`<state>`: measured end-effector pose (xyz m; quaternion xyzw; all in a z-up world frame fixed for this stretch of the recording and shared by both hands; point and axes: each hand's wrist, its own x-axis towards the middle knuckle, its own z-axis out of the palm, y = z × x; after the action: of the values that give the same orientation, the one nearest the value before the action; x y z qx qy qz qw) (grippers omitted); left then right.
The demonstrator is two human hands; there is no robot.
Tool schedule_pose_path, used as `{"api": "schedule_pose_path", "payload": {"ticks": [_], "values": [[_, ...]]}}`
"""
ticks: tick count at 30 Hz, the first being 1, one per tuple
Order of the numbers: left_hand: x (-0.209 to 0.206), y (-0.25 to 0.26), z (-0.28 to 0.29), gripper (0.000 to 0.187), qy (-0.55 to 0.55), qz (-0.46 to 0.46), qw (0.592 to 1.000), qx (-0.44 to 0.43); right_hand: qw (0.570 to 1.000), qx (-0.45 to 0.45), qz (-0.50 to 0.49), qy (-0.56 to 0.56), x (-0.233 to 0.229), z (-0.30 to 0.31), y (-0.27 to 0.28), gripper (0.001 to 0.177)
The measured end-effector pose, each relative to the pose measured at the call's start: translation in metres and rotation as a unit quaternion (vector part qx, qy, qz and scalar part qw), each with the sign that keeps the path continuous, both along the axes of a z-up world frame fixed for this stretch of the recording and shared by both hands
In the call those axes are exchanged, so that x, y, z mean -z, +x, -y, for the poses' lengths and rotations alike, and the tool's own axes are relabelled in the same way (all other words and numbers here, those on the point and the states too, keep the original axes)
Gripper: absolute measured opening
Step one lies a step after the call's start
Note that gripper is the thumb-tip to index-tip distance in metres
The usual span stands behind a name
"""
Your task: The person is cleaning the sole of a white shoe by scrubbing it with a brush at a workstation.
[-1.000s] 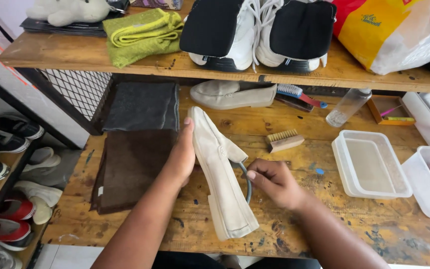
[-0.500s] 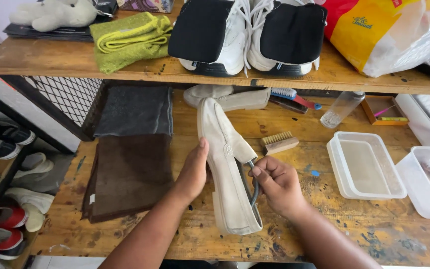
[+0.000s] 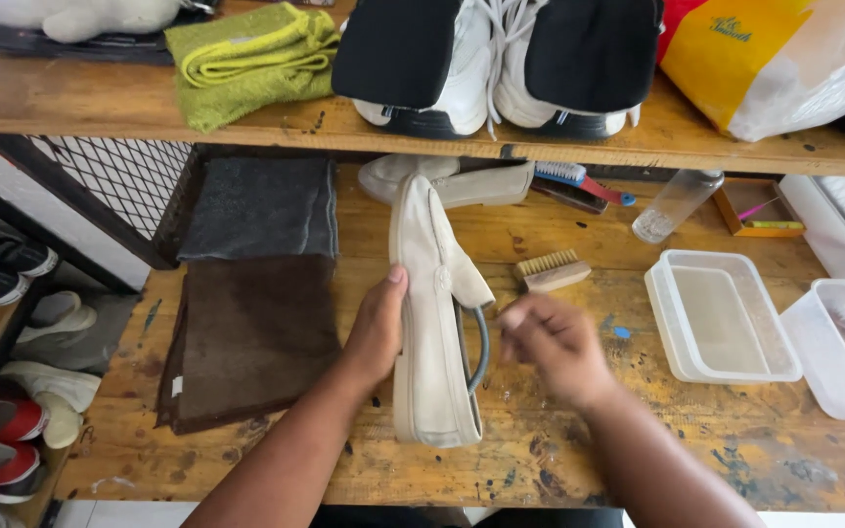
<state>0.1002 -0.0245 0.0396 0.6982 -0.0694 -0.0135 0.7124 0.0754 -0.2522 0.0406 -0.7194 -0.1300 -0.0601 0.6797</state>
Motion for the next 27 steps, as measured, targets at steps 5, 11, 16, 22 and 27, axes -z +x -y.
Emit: {"api": "schedule_pose_path", "payload": {"ticks": [5,11,16,22,27], "values": [[0.035,0.016,-0.011,0.055,0.005,-0.003,1.0,-0.03,0.984,0.132,0.069,-0.097,-0.014,0.024,0.019,0.022],[0.038,0.021,-0.012,0.056,0.019,-0.007,0.999,-0.025,0.899,0.172,0.052,-0.399,0.005,0.038,0.028,0.011],[0.027,0.018,-0.012,0.058,0.022,-0.019,0.999,-0.021,0.828,0.1,0.051,-0.549,-0.012,0.024,0.021,0.026],[0.033,0.018,-0.009,0.052,0.0,-0.037,0.999,-0.012,0.778,0.019,0.012,-0.628,0.001,0.033,0.03,0.026],[0.04,0.021,-0.008,0.056,0.011,-0.032,0.999,0.005,0.888,0.041,0.075,-0.452,0.001,0.033,0.031,0.028]]}}
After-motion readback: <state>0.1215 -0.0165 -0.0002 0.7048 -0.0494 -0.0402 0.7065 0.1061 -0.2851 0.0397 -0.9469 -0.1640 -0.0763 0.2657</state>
